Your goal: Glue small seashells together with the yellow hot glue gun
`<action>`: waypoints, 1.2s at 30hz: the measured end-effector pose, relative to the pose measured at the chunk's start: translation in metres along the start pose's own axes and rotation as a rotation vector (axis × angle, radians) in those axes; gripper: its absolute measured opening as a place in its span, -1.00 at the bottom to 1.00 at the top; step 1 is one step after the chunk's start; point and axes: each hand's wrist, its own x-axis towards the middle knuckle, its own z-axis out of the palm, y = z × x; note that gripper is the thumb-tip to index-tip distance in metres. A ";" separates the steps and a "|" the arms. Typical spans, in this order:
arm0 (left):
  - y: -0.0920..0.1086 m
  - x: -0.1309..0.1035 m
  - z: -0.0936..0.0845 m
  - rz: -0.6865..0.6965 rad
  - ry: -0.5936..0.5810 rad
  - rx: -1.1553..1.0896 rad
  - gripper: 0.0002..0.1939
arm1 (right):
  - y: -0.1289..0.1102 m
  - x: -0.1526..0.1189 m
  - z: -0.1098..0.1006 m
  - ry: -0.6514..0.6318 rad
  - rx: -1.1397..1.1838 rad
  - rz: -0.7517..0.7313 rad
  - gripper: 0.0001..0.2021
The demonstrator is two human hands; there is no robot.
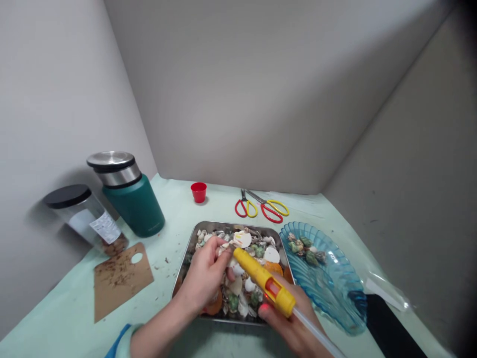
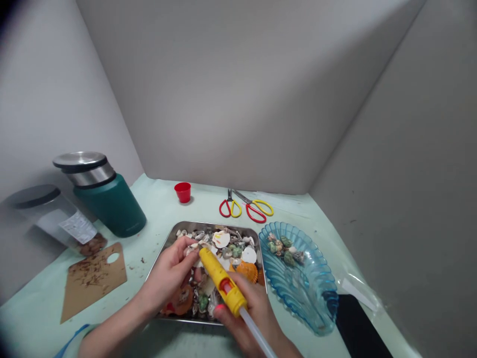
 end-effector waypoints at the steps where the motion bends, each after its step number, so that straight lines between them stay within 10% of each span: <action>1: -0.001 0.000 0.001 0.009 0.006 0.006 -0.82 | 0.000 0.000 0.000 0.003 -0.005 0.002 -0.64; 36: -0.001 -0.002 0.001 0.074 0.032 0.111 -0.85 | 0.001 -0.002 0.000 -0.042 0.024 0.025 -0.64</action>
